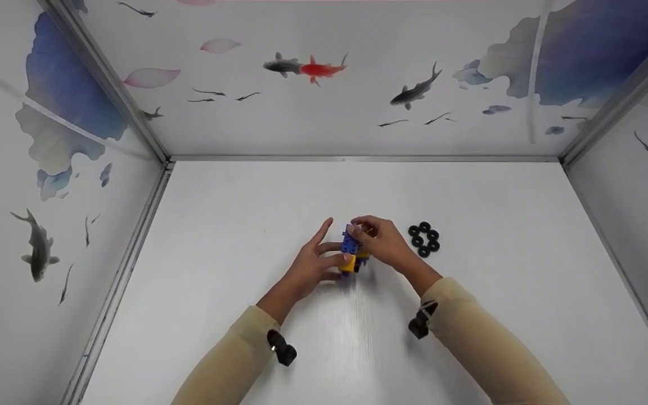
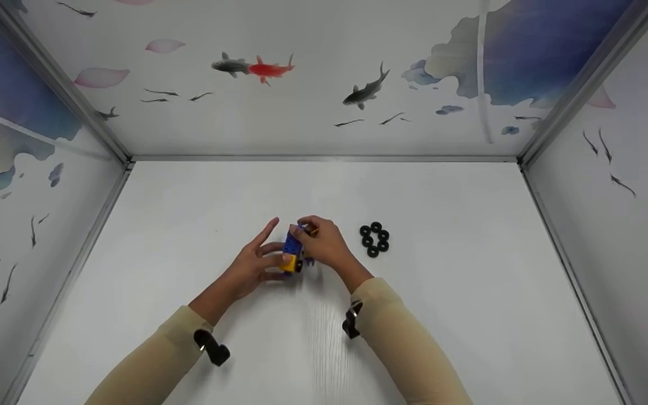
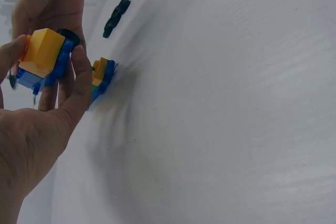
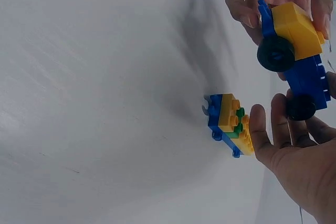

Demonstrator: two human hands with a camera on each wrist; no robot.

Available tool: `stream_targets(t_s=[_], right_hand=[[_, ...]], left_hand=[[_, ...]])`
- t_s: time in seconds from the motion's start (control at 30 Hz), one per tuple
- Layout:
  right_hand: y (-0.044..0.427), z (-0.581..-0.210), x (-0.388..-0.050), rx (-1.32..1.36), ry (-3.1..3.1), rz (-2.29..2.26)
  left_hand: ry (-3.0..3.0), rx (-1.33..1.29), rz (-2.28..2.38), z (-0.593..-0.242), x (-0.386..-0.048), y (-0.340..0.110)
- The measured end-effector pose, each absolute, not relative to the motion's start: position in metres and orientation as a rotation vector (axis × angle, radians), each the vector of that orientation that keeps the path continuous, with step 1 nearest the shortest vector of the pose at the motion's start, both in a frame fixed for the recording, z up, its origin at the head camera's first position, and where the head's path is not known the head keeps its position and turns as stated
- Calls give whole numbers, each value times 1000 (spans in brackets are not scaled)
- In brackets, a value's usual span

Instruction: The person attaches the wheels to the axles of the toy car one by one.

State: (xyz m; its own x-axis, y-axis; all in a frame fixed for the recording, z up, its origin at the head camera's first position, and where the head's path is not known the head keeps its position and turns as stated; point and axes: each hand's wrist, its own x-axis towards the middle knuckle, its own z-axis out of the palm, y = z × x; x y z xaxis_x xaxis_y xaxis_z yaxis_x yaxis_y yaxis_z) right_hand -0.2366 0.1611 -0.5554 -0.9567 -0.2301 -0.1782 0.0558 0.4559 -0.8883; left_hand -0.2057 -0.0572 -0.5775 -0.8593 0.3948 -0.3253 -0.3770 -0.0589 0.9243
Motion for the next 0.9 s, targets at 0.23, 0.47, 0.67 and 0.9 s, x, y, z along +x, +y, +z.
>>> stream_targets(t_s=[0.23, 0.47, 0.67, 0.9], right_hand=[[172, -558, -234, -121, 2410, -1537], [182, -564, -230, -91, 2340, -1558], [186, -563, -224, -124, 2289, -1539], [183, -561, -216, -185, 2225, -1506]], left_hand=[[1716, -17, 2006, -579, -211, -64], [1788, -53, 2029, -577, -220, -69], [1854, -82, 2033, -572, -223, -68], [1848, -95, 2077, -568, -230, -67]])
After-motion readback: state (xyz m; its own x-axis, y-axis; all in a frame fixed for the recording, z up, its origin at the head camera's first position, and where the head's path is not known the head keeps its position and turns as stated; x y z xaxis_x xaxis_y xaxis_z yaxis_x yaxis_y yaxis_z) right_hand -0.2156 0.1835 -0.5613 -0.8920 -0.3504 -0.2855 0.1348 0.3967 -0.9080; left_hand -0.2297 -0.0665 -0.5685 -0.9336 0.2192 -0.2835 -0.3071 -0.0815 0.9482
